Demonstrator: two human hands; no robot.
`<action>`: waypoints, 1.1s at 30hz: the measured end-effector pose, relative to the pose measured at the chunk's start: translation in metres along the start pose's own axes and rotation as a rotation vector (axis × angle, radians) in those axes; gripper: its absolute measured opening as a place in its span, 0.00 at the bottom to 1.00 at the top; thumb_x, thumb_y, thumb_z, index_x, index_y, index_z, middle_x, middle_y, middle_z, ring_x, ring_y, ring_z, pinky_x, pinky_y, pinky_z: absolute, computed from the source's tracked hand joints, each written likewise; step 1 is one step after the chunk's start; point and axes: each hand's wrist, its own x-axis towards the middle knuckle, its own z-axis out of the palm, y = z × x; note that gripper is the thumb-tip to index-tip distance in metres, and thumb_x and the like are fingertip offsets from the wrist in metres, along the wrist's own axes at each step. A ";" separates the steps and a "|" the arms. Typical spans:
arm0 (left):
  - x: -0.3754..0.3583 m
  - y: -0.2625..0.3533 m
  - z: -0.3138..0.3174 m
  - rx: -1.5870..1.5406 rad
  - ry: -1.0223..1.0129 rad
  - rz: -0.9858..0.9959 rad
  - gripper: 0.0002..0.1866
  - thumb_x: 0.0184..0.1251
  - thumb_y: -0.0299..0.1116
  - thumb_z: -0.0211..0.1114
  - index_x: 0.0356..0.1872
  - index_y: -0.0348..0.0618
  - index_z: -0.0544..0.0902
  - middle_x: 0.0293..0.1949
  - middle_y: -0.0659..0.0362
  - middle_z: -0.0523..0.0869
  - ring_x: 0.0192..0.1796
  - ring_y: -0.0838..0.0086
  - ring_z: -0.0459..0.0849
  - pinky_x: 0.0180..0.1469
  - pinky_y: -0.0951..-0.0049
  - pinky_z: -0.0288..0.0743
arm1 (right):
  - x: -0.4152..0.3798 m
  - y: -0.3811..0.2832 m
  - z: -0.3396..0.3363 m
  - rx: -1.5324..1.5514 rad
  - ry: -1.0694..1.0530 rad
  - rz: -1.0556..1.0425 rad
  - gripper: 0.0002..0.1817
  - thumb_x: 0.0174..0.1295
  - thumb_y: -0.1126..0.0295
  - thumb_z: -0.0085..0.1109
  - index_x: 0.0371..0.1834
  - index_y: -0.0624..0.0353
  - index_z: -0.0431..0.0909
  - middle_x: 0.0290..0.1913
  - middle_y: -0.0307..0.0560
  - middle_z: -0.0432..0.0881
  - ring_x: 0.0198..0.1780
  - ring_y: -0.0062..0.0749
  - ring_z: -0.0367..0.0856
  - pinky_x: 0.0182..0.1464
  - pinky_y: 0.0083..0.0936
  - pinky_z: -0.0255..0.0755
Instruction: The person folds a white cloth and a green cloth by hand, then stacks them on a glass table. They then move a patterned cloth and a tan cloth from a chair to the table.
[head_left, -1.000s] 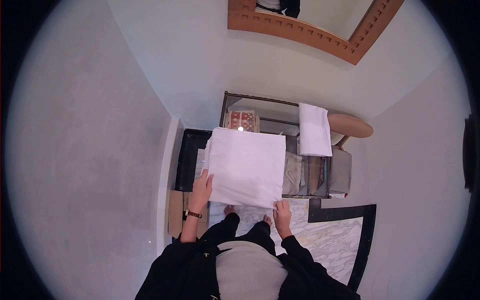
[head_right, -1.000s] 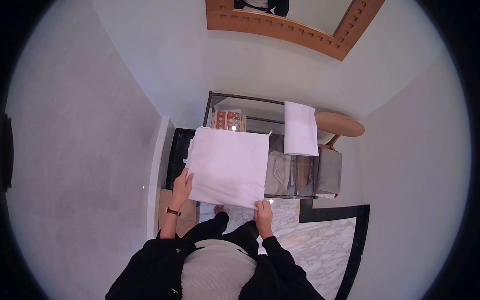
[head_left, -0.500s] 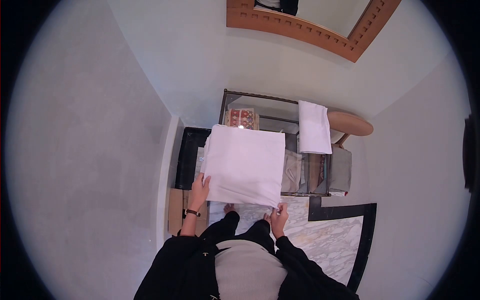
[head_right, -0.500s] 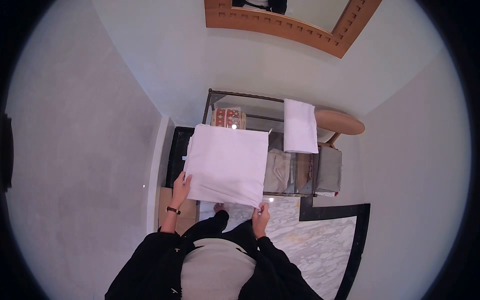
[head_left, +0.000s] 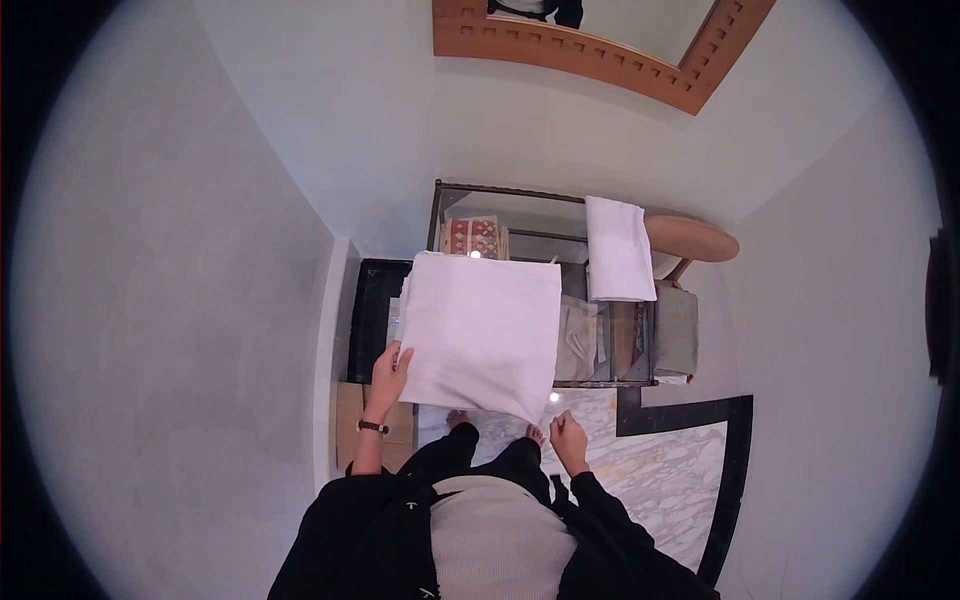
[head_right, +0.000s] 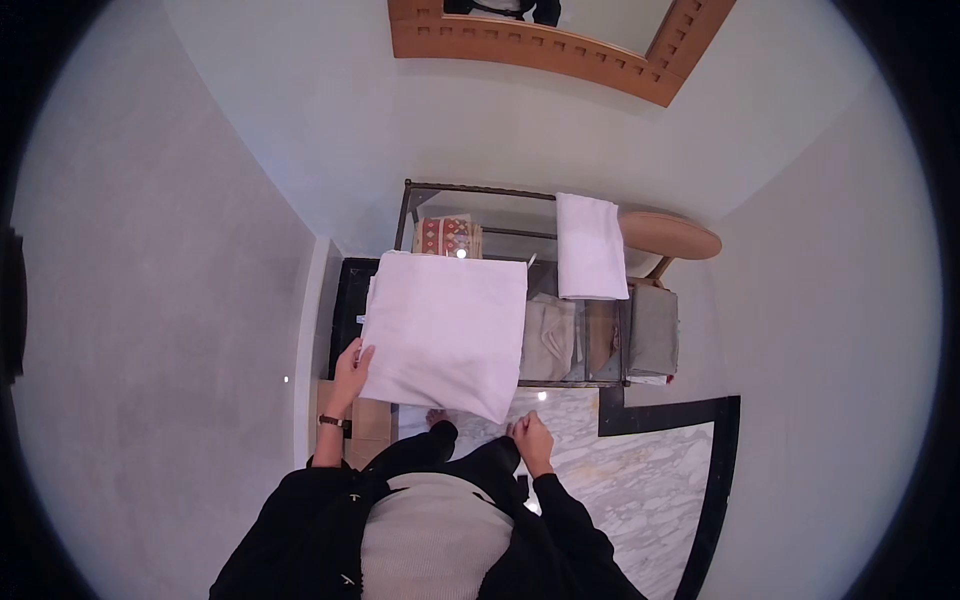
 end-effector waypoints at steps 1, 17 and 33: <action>-0.001 0.016 -0.004 -0.105 -0.004 -0.012 0.15 0.73 0.39 0.58 0.44 0.34 0.77 0.29 0.42 0.81 0.29 0.54 0.77 0.36 0.66 0.74 | 0.004 -0.008 -0.008 0.038 0.016 0.012 0.12 0.62 0.66 0.60 0.28 0.59 0.68 0.22 0.53 0.77 0.26 0.53 0.79 0.28 0.43 0.70; -0.011 -0.019 0.013 0.138 0.241 -0.114 0.13 0.76 0.34 0.52 0.37 0.31 0.71 0.28 0.38 0.78 0.31 0.44 0.75 0.36 0.59 0.70 | 0.103 -0.049 0.035 0.342 0.085 -0.045 0.29 0.65 0.54 0.62 0.56 0.72 0.71 0.35 0.52 0.80 0.32 0.30 0.74 0.35 0.26 0.70; 0.017 0.110 0.133 0.660 -0.383 0.568 0.28 0.62 0.28 0.57 0.66 0.51 0.71 0.69 0.48 0.67 0.66 0.51 0.69 0.60 0.43 0.67 | 0.124 -0.084 -0.035 0.764 -0.800 0.439 0.34 0.65 0.44 0.59 0.60 0.64 0.72 0.50 0.43 0.81 0.48 0.24 0.81 0.47 0.22 0.76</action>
